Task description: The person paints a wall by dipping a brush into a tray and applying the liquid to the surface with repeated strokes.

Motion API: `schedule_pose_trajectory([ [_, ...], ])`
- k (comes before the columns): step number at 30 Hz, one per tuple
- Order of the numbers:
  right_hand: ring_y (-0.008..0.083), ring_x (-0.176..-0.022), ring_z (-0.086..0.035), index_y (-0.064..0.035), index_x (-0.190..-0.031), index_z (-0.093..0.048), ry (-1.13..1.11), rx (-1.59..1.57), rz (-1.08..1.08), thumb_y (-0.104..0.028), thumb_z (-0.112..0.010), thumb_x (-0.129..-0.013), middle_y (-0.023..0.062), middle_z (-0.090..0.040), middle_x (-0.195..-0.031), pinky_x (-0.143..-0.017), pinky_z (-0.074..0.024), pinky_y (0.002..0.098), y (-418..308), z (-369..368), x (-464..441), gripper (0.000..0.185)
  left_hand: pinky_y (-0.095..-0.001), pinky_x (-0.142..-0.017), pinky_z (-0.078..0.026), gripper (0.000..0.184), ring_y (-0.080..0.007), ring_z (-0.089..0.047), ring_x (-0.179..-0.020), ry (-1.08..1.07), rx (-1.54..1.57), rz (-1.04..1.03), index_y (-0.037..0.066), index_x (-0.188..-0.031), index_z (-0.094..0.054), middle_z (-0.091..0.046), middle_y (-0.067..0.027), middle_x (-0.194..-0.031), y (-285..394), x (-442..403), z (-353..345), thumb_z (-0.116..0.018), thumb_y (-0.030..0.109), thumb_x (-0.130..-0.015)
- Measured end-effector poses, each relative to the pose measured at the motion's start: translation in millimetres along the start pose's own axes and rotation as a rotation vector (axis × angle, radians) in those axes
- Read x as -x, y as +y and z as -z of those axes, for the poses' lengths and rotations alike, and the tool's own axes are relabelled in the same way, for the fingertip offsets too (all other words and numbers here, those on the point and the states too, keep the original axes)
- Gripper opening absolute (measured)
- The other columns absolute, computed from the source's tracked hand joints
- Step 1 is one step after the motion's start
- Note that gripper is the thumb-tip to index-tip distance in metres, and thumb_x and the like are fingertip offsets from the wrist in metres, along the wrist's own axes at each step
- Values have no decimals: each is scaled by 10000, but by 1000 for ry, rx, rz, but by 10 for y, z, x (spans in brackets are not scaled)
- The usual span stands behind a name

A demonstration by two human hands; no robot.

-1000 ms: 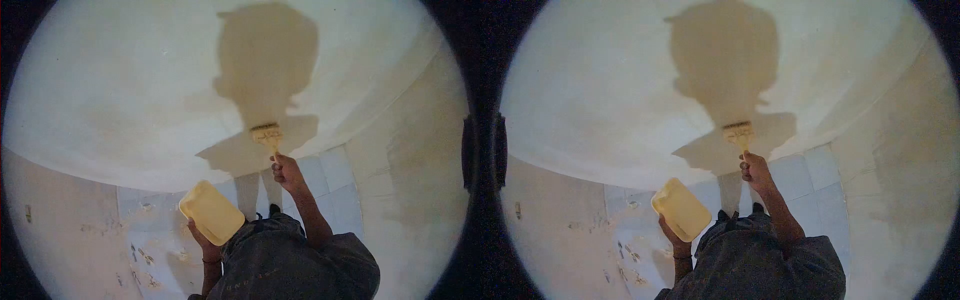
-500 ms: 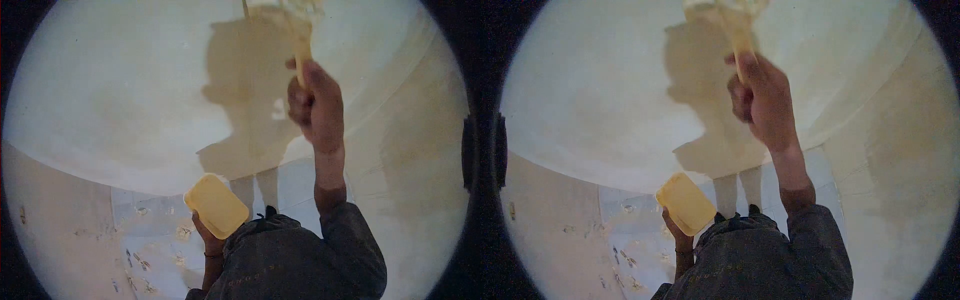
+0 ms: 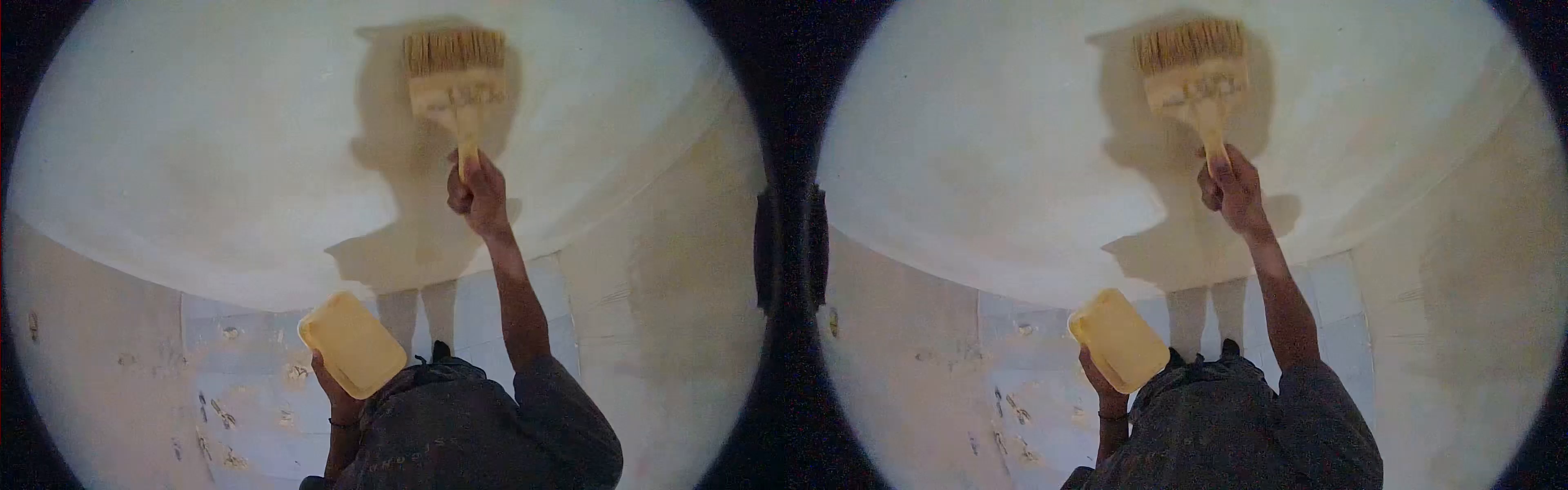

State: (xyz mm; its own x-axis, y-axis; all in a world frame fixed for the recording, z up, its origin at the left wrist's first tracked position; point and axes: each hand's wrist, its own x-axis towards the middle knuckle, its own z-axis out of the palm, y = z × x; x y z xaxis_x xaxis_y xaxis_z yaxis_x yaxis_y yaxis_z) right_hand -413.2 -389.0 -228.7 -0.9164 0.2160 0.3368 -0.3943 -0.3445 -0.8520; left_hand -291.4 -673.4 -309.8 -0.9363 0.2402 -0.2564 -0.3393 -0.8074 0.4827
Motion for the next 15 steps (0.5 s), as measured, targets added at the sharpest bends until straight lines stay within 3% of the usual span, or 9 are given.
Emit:
schedule_pose_trajectory([
  [9, 36, -391, -292, -35, -947, -464, 125, 46, -289, -429, -511, -809, -25, -376, -535, -346, -227, 196, 949, 345, 938, 420, -420, -852, -406, 507, -268, -467, -1031, 121, -84, -68, 97, -1206, -355, -444, -107, -1162, 30, -153, 29, -357, 443, -835],
  [12, 29, -391, -325, -37, -950, -488, 172, 79, -335, -343, -479, -850, -27, -395, -543, -342, -254, 185, 895, 397, 1498, 322, -418, -840, -414, 508, -276, -472, -1018, 105, -102, -77, 95, -1202, -358, -450, -108, -1152, 47, 231, -200, -364, 442, -832],
  [15, 30, -389, -333, -42, -925, -497, 211, 106, -387, -356, -483, -846, -28, -395, -535, -344, -263, 182, 1080, 490, 1784, 324, -417, -827, -422, 510, -273, -479, -1007, 107, -80, -79, 94, -1198, -362, -459, -106, -1139, 88, 241, -76, -364, 448, -832],
])
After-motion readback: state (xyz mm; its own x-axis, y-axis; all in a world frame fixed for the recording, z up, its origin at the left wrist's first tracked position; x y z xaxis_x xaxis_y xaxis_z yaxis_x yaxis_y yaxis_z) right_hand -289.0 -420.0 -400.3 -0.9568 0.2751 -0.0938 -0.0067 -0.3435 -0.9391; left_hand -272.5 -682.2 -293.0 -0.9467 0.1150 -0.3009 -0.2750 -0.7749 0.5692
